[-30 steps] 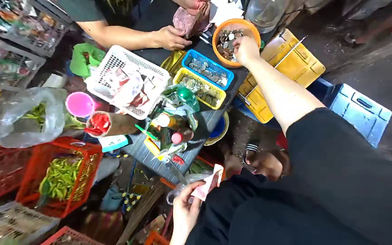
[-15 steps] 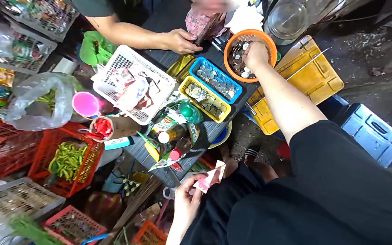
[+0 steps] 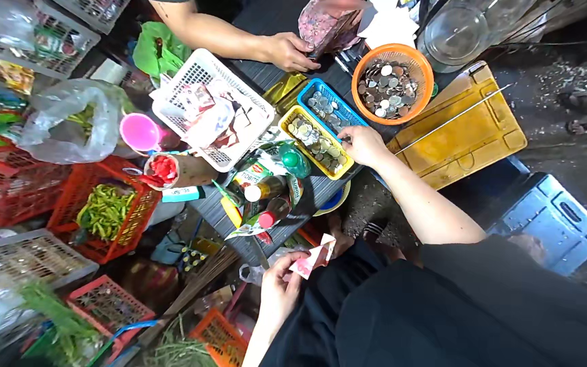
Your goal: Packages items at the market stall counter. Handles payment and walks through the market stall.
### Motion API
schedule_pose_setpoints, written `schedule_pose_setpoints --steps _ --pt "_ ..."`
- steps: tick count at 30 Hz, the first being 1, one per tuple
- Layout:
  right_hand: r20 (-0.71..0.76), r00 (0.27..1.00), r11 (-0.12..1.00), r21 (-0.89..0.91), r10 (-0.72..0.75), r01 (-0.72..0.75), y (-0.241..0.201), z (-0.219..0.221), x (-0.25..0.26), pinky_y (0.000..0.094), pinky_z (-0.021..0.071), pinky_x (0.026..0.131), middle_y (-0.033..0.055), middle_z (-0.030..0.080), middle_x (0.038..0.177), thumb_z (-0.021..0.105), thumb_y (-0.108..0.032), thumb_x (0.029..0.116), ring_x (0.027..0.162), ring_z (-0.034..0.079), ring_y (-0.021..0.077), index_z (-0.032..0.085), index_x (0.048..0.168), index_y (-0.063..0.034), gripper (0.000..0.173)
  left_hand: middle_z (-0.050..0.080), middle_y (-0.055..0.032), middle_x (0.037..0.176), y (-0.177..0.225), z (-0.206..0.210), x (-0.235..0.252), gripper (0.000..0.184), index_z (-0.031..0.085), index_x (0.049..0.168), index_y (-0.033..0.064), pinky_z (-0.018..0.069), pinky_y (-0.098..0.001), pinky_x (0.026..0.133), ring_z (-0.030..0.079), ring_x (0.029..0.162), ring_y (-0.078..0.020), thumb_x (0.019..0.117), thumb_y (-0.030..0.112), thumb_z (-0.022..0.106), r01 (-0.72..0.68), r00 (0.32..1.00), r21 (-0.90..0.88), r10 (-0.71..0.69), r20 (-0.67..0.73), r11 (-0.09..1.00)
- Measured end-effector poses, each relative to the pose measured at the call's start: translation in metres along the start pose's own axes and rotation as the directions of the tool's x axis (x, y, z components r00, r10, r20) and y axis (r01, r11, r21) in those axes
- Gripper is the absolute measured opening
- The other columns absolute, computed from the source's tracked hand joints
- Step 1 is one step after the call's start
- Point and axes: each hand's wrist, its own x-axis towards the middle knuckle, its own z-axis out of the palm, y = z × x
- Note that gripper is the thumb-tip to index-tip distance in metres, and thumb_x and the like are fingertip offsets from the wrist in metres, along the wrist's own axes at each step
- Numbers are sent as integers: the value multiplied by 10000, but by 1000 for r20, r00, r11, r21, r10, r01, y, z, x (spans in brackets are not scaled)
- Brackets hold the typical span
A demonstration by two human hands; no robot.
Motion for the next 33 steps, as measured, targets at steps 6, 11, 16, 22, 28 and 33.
schedule_pose_setpoints --steps 6,11,16,22,28,33 --pt "100 991 945 -307 -88 115 -18 22 -1 617 541 847 191 684 1196 698 -165 939 1044 677 408 752 1201 -147 268 766 -11 1040 -1 -2 -10 185 751 1072 47 614 -201 771 724 876 -32 942 88 626 15 1000 5 -15 -15 1000" --pt "73 996 899 -432 -47 74 -28 40 3 602 554 776 257 653 1172 579 56 925 988 677 453 698 1111 30 223 766 -4 1037 -3 -5 -15 185 751 1072 52 612 -200 771 722 876 -29 945 105 627 16 999 23 -15 -44 1000" --pt "38 998 996 -72 -59 61 -12 27 3 627 533 859 184 717 1073 708 -190 947 1009 687 390 751 1038 -51 172 770 -1 1024 -2 -10 -23 180 755 1069 54 620 -209 770 729 867 -40 937 94 640 25 996 -5 -25 -89 1000" --pt "-71 995 984 154 -76 86 4 17 -2 558 519 782 152 678 913 778 -189 903 837 632 318 765 1045 -76 182 760 22 1021 34 -49 -24 182 753 1102 134 625 -238 732 722 818 -69 939 88 685 -35 991 -314 -7 -132 949" --pt "61 995 897 -431 -78 97 -25 42 1 615 552 824 233 635 1267 607 -40 963 1063 662 443 760 1136 -75 234 746 78 1038 69 -107 17 182 713 1167 210 603 -235 746 704 857 -56 1004 260 648 -241 932 -137 189 -310 961" --pt "40 992 896 -427 -119 124 -27 48 1 613 562 788 243 637 1250 554 47 954 1032 671 461 692 1269 -78 365 653 60 861 92 -131 107 140 556 1152 95 627 -303 699 681 705 -77 1050 88 461 -16 850 -163 -72 -522 986"
